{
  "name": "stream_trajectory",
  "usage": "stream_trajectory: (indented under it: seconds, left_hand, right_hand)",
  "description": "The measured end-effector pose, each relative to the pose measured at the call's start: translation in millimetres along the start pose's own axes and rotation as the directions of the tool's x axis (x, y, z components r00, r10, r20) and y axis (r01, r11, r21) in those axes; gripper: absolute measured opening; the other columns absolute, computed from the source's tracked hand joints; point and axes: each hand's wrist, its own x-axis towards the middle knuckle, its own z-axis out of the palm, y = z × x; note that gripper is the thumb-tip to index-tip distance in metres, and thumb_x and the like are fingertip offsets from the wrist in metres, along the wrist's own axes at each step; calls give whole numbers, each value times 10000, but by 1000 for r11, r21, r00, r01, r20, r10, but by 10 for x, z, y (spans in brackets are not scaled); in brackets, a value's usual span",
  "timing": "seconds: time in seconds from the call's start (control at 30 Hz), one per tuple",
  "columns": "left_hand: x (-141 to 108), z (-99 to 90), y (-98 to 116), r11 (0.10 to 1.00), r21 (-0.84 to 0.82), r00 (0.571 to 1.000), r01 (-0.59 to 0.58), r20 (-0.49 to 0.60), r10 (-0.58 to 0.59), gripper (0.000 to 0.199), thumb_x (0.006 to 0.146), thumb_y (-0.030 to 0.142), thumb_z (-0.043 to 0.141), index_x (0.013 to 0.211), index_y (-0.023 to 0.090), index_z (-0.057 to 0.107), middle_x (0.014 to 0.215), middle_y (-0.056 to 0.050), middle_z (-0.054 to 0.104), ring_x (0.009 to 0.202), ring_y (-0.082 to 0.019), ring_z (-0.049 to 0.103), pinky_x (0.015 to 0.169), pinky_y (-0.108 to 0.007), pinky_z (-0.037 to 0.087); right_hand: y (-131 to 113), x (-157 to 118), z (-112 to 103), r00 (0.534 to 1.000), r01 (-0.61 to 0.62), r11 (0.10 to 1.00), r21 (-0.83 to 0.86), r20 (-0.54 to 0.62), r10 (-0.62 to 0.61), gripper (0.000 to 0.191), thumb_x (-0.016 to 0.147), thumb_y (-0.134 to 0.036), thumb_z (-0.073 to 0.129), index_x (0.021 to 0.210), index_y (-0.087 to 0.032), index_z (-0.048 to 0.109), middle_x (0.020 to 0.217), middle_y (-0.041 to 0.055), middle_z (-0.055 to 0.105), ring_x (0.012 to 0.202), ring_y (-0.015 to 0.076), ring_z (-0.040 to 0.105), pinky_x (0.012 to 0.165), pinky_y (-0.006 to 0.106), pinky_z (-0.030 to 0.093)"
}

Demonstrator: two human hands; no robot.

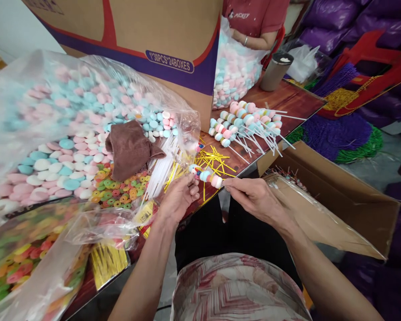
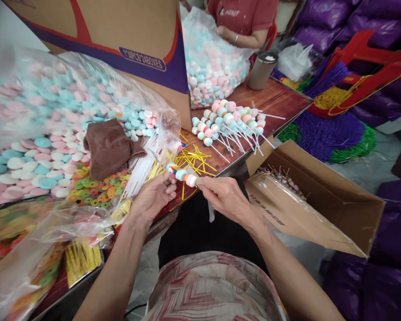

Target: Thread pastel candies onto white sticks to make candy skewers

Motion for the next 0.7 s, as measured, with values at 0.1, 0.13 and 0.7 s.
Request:
stream_trajectory:
  seconds: [0.1, 0.13, 0.7]
  left_hand:
    - [-16, 59, -112, 981, 94, 983, -169, -59, 175, 319, 717, 408, 798, 809, 155, 628, 699, 24, 561, 514, -52, 450, 492, -192, 408]
    - [-15, 73, -139, 973, 101, 973, -206, -82, 215, 330, 695, 407, 813, 802, 157, 626, 686, 33, 549, 515, -52, 451, 493, -191, 404]
    - [1, -29, -10, 993, 38, 993, -111, -38, 112, 217, 662, 230, 774, 662, 124, 585, 623, 20, 525, 470, -16, 315, 447, -149, 268]
  right_hand:
    - [-28, -28, 149, 998, -30, 999, 17, -59, 31, 222, 979, -200, 498, 1045, -168, 708, 823, 45, 743, 679, 133, 673, 657, 219, 492]
    - [-29, -41, 194, 997, -37, 999, 12, -74, 38, 224, 979, -206, 498, 1059, -166, 703, 810, 46, 738, 665, 130, 664, 651, 220, 489]
    - [42, -53, 19, 998, 67, 969, -236, 13, -66, 274, 990, -198, 444, 914, -203, 707, 658, 16, 653, 586, 122, 541, 583, 238, 379]
